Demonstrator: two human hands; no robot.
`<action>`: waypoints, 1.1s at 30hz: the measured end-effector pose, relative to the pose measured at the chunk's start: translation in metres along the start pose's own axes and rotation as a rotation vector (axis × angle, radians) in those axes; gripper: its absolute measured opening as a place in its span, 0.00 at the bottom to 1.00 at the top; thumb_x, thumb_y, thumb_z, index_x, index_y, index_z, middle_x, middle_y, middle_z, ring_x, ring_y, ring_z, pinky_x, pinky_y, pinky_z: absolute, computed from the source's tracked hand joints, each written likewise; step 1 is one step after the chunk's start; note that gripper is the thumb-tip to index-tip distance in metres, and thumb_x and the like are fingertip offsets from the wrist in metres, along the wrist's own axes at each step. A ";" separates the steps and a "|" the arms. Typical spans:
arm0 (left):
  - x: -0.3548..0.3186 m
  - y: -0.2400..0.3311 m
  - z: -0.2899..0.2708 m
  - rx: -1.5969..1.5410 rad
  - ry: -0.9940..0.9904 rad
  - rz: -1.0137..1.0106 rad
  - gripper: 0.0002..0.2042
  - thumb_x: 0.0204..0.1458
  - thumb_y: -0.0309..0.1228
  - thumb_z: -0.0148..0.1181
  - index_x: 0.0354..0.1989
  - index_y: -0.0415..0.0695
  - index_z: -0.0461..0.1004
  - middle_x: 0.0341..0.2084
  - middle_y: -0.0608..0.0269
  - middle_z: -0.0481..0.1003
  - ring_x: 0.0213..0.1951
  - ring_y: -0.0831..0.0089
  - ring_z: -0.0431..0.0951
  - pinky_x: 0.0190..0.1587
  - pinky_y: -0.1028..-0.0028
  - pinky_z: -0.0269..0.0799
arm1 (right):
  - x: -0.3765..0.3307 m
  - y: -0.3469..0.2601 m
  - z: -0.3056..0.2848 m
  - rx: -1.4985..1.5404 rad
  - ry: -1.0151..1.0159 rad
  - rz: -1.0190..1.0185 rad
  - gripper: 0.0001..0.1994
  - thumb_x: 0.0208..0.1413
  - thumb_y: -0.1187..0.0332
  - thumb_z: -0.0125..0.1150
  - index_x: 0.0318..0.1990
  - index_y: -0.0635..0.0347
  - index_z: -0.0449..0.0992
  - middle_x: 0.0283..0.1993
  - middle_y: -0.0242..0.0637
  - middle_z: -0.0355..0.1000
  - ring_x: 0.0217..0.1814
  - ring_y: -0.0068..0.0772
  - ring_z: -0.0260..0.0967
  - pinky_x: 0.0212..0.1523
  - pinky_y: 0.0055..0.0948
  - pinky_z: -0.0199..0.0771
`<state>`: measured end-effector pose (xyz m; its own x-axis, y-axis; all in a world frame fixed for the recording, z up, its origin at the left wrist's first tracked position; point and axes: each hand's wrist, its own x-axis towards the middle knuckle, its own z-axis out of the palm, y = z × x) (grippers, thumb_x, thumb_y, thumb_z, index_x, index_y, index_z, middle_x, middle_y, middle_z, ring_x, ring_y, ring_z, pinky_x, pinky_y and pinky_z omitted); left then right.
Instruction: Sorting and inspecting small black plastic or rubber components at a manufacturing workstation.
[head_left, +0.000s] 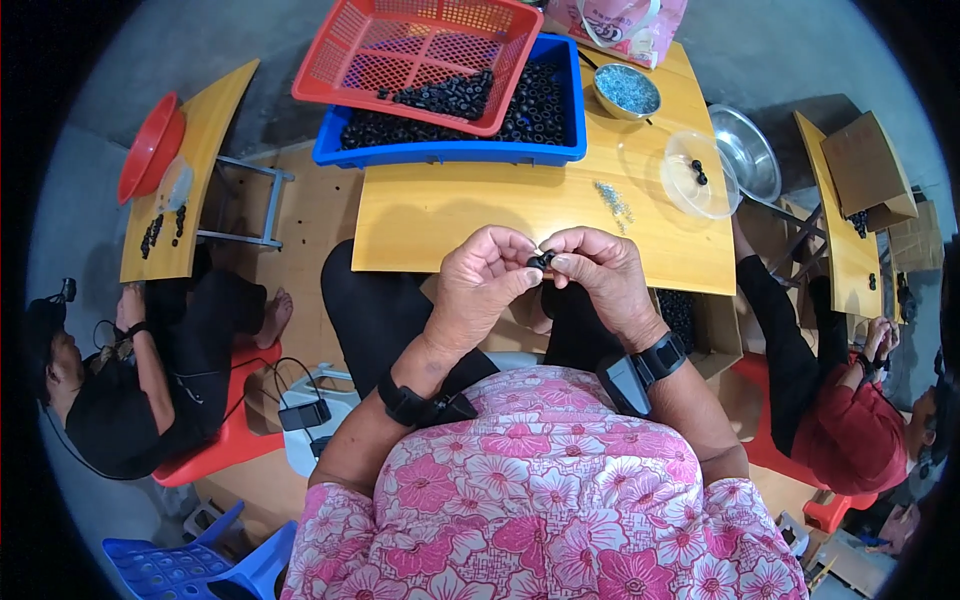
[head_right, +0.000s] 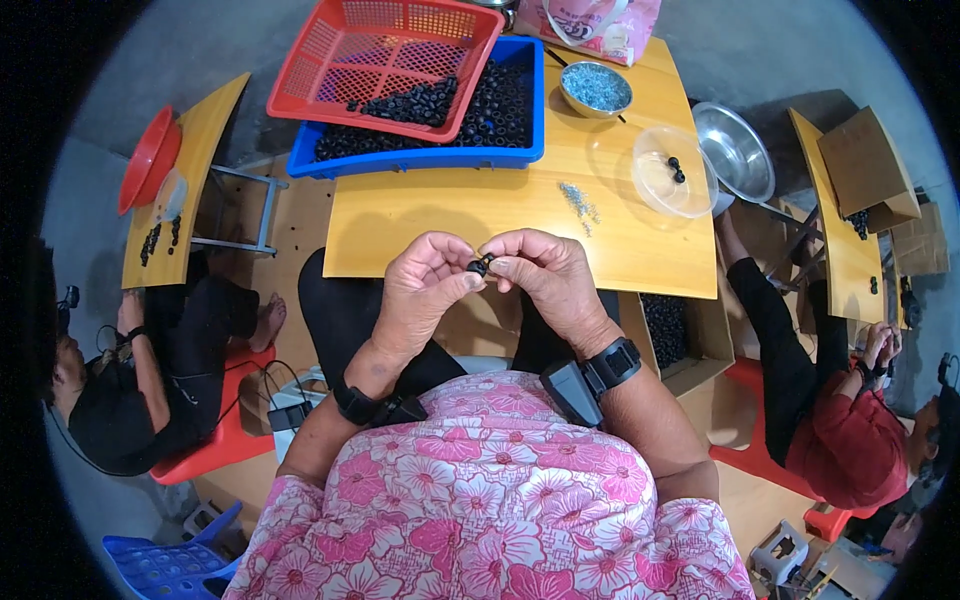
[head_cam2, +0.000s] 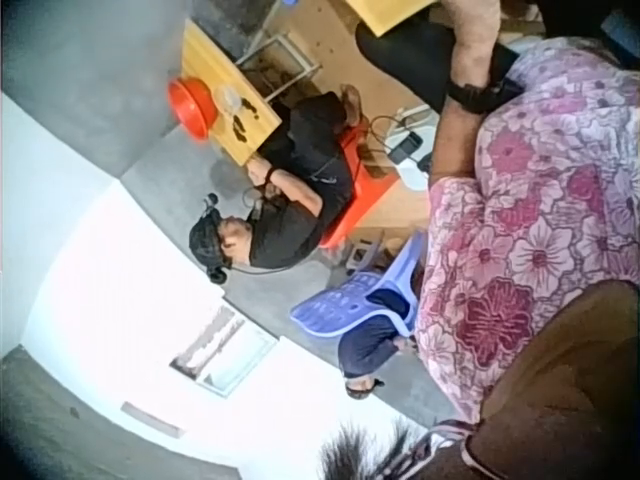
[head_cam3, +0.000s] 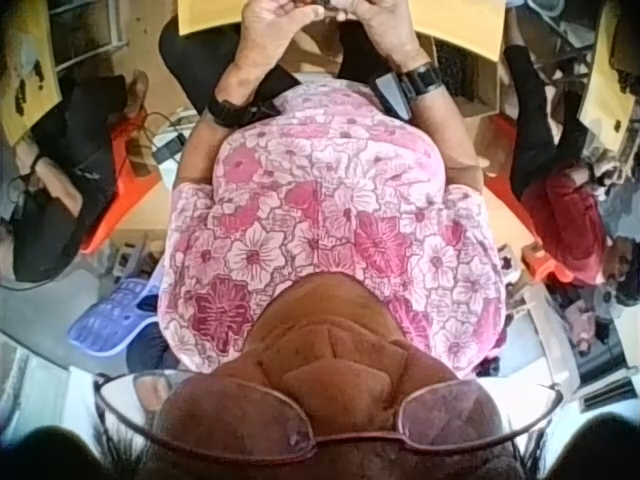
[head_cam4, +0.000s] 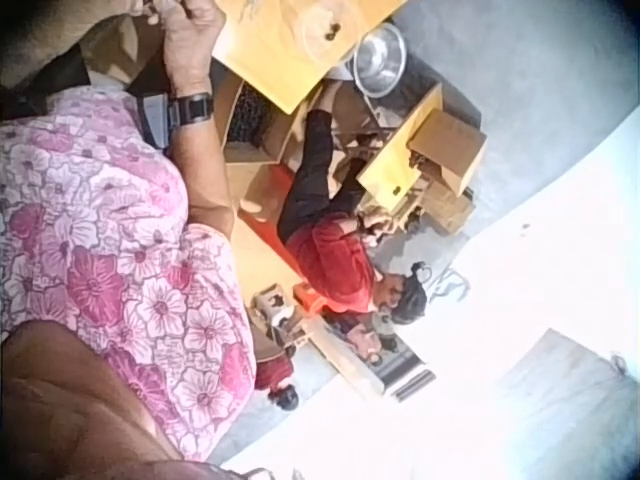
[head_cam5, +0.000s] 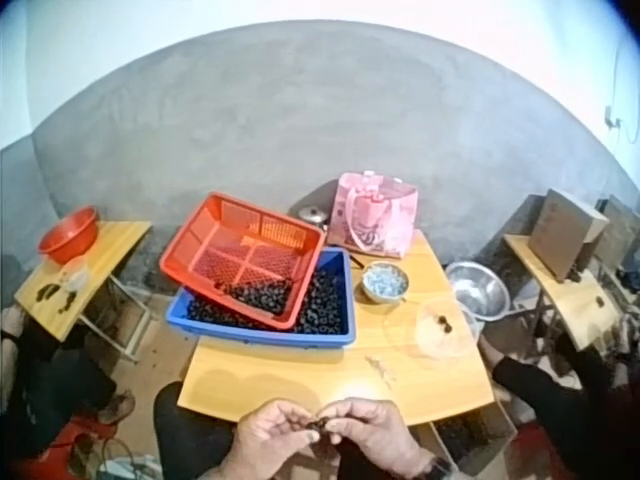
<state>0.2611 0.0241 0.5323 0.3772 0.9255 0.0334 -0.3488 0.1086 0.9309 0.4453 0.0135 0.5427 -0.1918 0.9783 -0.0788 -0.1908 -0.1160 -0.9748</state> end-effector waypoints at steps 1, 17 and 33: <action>0.000 0.001 0.000 0.001 0.001 0.001 0.11 0.49 0.17 0.60 0.41 0.39 0.69 0.34 0.66 0.72 0.37 0.82 0.73 0.43 0.81 0.72 | 0.001 -0.001 0.001 0.000 -0.001 -0.001 0.07 0.55 0.76 0.59 0.41 0.67 0.77 0.33 0.30 0.74 0.29 0.15 0.67 0.33 0.16 0.70; 0.014 0.005 -0.013 0.056 0.030 0.003 0.12 0.49 0.15 0.59 0.41 0.39 0.69 0.34 0.68 0.72 0.37 0.83 0.72 0.42 0.82 0.71 | 0.024 -0.024 0.009 -0.631 -0.024 -0.285 0.08 0.49 0.80 0.61 0.38 0.60 0.77 0.30 0.35 0.71 0.29 0.26 0.70 0.30 0.23 0.72; 0.015 0.004 -0.012 0.003 0.021 -0.006 0.12 0.48 0.15 0.59 0.40 0.38 0.69 0.32 0.66 0.72 0.37 0.83 0.72 0.42 0.82 0.71 | 0.018 -0.017 0.009 -0.368 0.005 -0.190 0.08 0.50 0.80 0.61 0.38 0.62 0.81 0.31 0.34 0.73 0.28 0.19 0.71 0.31 0.19 0.73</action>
<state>0.2555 0.0431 0.5327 0.3617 0.9321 0.0199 -0.3438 0.1135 0.9322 0.4368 0.0320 0.5593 -0.1816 0.9773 0.1094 0.1352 0.1350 -0.9816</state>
